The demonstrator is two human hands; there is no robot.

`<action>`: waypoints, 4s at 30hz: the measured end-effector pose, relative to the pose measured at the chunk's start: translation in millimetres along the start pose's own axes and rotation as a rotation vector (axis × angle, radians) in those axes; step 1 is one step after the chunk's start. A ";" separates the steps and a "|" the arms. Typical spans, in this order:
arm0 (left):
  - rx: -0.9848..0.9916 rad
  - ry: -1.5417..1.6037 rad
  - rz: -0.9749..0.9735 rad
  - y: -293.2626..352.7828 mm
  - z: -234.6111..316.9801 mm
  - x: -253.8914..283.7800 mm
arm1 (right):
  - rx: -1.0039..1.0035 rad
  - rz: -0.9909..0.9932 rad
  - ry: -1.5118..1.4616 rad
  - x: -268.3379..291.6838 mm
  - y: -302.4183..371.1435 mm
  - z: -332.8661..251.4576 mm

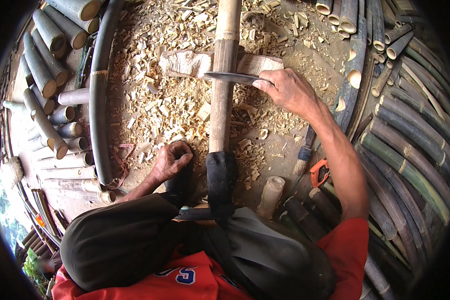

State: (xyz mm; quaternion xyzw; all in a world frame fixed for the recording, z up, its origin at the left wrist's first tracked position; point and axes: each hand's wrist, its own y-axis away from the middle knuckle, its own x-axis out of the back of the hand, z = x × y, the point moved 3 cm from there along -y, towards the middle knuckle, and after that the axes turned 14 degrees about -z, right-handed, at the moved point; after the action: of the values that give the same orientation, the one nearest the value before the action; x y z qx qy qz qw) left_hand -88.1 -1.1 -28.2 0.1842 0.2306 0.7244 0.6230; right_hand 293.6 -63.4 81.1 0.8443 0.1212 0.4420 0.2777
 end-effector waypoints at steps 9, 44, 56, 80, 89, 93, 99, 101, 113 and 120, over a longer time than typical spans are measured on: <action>0.047 0.042 -0.019 0.9 -5.5 0.1 | 0.011 -0.019 0.100 4.3 -0.8 -6.4; -0.123 -0.151 0.959 50.2 33.0 166.9 | 0.191 0.240 0.284 -71.5 41.3 -12.4; -0.162 -0.248 0.916 50.9 21.2 149.7 | 0.053 0.411 -0.279 -67.3 33.7 6.4; 0.243 -0.262 1.132 90.2 -41.4 229.2 | 0.197 0.228 0.198 -89.2 41.3 -26.9; 0.245 -0.264 1.120 89.3 -39.5 227.1 | 0.150 0.258 0.173 -83.8 35.5 -28.5; 0.226 -0.279 1.116 89.2 -43.0 228.4 | 0.216 0.216 0.190 -87.4 36.7 -29.8; 0.241 -0.285 1.122 87.9 -40.4 227.0 | 0.161 0.241 0.186 -83.5 35.4 -35.4; 0.235 -0.296 1.118 87.9 -41.5 228.1 | 0.158 0.242 0.186 -83.1 34.9 -35.3; 0.270 -0.532 1.149 82.7 -24.1 218.3 | 0.170 0.228 0.137 -73.2 30.1 -34.4; 0.276 -0.515 1.061 77.8 -35.5 232.4 | 0.166 0.297 0.165 -62.2 19.7 -25.3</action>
State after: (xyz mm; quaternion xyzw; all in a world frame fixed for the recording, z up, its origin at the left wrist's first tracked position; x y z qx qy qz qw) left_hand -207.6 215.6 -18.4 0.5226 0.0407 0.8317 0.1829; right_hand 236.1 -98.4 61.8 0.8339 0.0535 0.5342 0.1280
